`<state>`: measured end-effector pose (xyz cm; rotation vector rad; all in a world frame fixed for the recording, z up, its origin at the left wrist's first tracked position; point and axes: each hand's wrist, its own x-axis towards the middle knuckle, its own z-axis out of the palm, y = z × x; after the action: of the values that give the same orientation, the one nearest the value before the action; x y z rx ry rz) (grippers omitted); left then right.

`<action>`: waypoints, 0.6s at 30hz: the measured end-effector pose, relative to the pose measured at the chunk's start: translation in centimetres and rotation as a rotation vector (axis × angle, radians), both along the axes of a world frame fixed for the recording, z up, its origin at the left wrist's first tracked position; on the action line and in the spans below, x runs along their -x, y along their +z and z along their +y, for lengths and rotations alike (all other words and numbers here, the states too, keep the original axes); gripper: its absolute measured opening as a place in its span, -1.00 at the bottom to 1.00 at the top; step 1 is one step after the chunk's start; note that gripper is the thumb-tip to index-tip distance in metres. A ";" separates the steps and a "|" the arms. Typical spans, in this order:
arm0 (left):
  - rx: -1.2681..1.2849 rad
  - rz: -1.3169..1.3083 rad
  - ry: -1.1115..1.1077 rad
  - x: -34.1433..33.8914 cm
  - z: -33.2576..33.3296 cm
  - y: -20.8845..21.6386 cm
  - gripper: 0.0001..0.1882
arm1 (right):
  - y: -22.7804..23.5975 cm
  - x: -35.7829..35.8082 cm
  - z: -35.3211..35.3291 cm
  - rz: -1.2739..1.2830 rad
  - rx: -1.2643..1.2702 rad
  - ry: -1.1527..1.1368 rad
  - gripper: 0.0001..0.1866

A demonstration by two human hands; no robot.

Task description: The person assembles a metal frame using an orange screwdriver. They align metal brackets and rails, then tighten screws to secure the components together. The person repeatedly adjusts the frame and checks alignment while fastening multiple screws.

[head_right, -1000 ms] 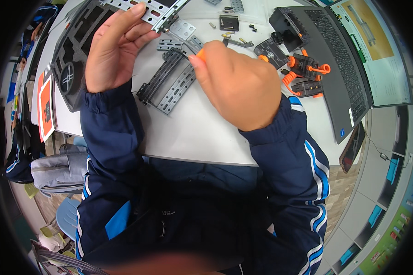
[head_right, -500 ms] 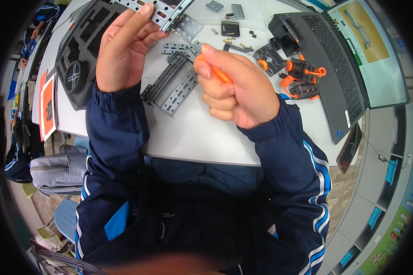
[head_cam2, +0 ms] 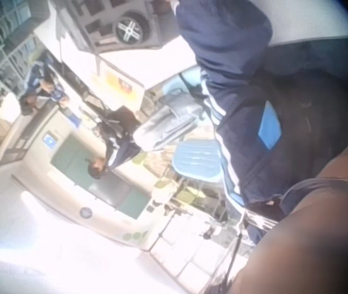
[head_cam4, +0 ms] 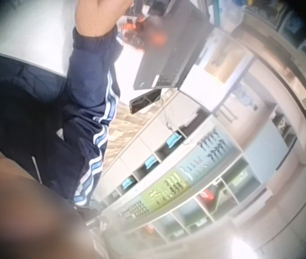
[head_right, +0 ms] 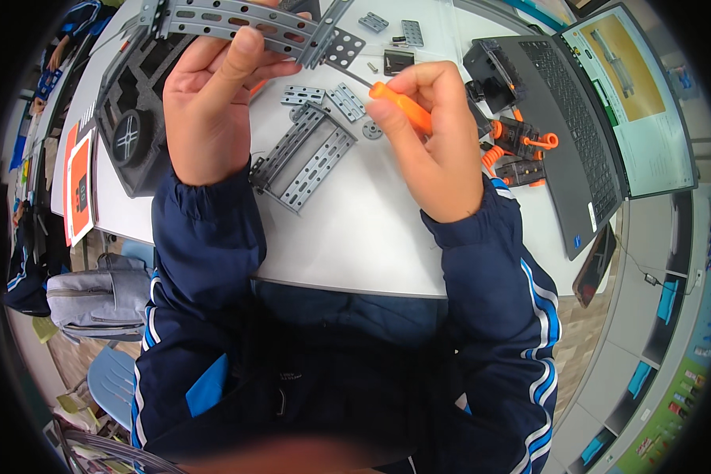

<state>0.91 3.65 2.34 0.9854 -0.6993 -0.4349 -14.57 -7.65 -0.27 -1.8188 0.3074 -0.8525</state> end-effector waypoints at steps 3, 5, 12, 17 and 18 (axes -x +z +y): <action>0.010 0.020 -0.034 0.2 0.6 0.1 -0.57 | -0.5 -0.1 -0.6 -0.084 -0.048 0.104 -0.80; 0.027 -0.010 -0.102 0.5 1.0 0.1 -0.61 | -0.7 -0.2 -1.1 -0.110 -0.082 0.147 -0.80; 0.197 -0.428 -0.210 0.4 0.9 -0.2 -0.84 | -1.1 -0.1 -1.8 -0.098 -0.241 0.148 -0.81; 0.222 -0.406 -0.139 0.5 0.7 -0.5 -0.78 | -1.2 0.0 -1.7 -0.065 -0.270 0.158 -0.81; 0.220 -0.409 -0.140 0.4 0.7 -0.5 -0.79 | -1.2 0.0 -1.7 -0.058 -0.266 0.162 -0.81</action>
<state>0.49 4.37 1.80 0.8257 -1.1653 -0.2714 -14.57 -9.33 -1.43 -1.5466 0.2213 -0.7142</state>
